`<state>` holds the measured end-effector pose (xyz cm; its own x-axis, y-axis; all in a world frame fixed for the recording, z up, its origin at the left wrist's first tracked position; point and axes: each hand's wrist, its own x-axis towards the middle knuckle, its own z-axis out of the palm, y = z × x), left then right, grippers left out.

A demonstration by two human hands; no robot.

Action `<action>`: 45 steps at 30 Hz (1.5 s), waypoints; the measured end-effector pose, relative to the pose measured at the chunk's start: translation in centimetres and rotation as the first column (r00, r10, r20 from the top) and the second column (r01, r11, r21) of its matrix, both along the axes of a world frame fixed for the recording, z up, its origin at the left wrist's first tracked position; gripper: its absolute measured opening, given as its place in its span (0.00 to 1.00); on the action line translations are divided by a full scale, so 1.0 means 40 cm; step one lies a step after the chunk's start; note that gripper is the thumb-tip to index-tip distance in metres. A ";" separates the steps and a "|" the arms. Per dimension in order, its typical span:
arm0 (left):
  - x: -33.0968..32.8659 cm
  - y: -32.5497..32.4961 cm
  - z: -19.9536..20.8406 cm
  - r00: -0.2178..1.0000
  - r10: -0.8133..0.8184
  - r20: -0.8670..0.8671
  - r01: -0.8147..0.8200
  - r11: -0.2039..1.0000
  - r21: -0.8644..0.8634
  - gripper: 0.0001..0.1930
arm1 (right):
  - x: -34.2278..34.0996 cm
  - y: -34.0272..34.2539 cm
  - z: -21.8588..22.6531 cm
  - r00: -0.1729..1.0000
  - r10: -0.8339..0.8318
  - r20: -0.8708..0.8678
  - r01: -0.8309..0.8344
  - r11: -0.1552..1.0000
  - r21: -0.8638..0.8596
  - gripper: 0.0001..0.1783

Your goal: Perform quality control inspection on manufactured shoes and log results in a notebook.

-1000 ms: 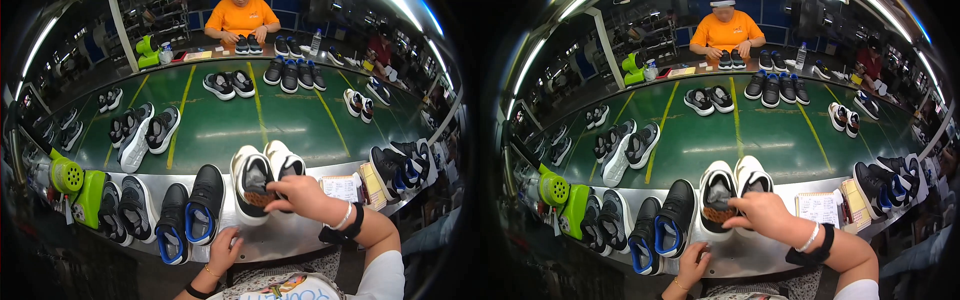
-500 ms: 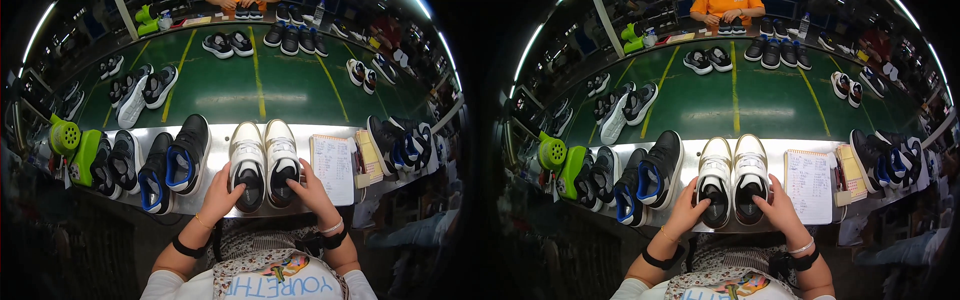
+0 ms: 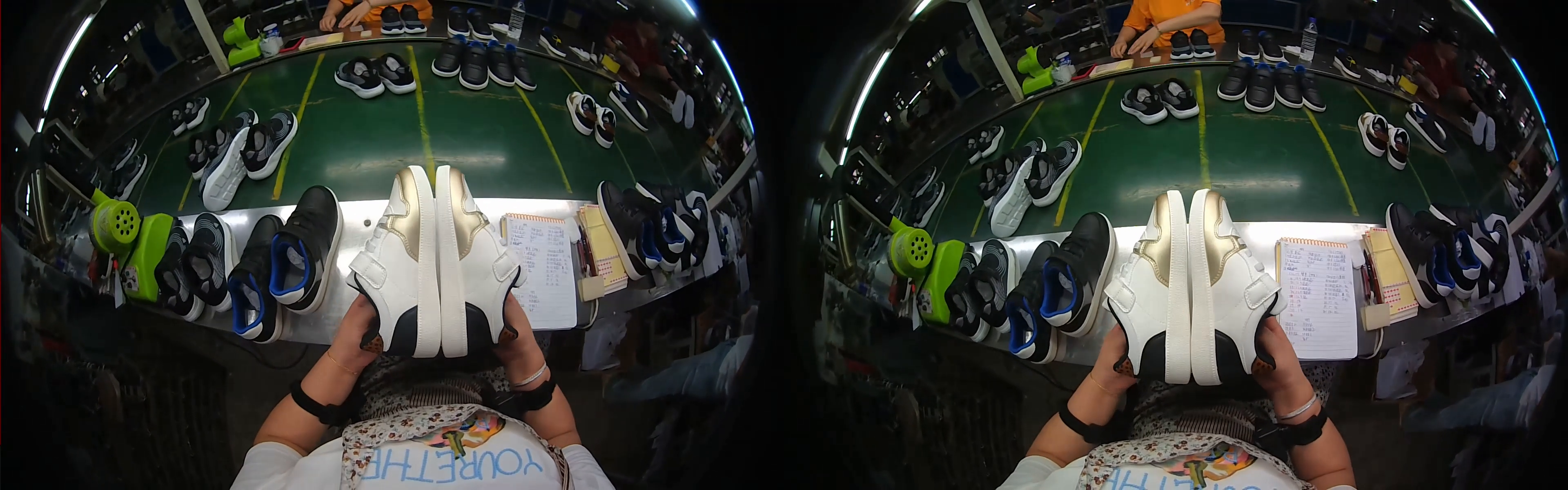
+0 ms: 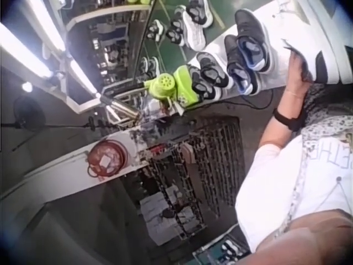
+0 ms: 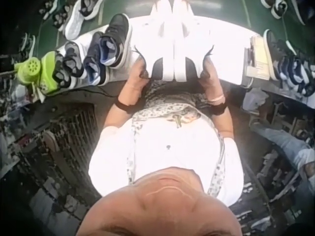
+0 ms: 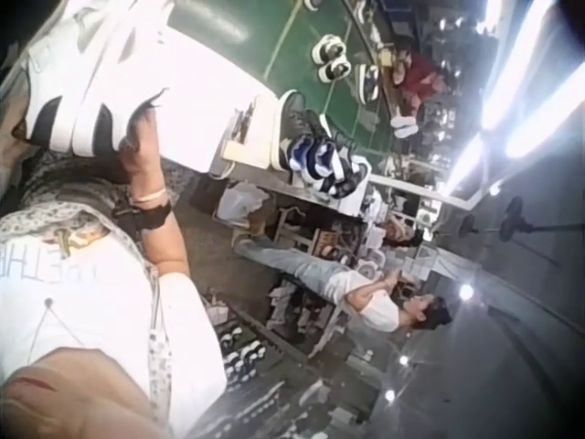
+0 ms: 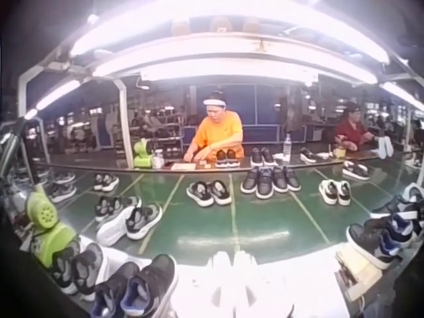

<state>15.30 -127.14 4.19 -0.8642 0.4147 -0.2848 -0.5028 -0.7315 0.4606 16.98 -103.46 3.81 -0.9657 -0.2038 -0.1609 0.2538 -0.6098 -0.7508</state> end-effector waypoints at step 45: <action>-0.107 -0.074 0.008 0.996 -0.073 -0.045 0.080 0.982 0.170 0.27 | -0.125 -0.007 0.038 0.975 0.006 0.221 0.037 0.981 -0.188 0.24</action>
